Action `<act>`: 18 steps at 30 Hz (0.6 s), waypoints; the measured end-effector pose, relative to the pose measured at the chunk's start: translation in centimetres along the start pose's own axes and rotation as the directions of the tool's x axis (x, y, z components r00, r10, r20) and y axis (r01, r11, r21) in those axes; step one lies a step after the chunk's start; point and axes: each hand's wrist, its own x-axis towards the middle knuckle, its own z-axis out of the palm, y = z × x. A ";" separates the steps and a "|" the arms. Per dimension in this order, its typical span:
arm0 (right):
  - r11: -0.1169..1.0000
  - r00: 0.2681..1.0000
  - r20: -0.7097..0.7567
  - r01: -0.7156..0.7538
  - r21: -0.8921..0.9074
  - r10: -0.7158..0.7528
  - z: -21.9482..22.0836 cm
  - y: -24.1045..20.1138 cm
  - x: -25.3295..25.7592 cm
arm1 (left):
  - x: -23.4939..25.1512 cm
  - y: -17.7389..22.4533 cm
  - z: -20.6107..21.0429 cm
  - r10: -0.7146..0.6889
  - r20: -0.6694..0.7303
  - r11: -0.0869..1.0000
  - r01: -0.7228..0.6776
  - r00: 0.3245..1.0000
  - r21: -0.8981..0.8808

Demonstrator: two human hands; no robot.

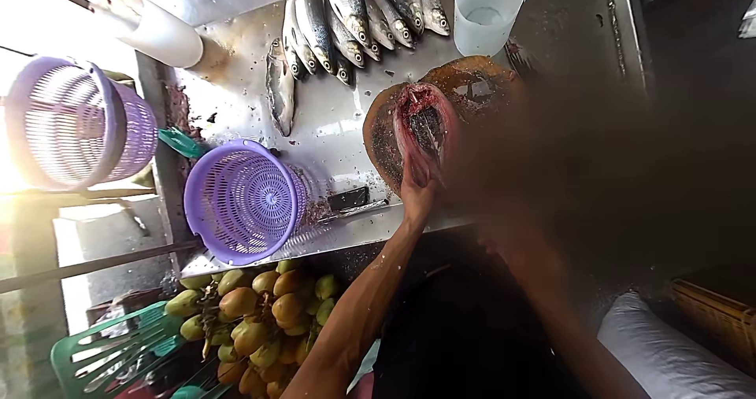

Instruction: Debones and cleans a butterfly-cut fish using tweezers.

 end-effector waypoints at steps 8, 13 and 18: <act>0.895 0.980 0.030 -0.169 -0.412 0.198 1.8 1.3 3.0 | -1.3 -0.9 -4.5 0.471 0.149 0.606 -0.442 0.869 0.661; 0.280 0.981 0.101 0.052 -0.959 0.163 3.7 2.5 5.6 | -1.7 -3.5 -4.2 0.374 0.658 0.166 -0.746 0.653 0.645; 0.109 0.981 0.118 0.102 -0.989 0.154 4.5 1.7 6.1 | -0.7 -2.9 -5.9 0.565 0.571 0.270 -0.787 0.596 0.555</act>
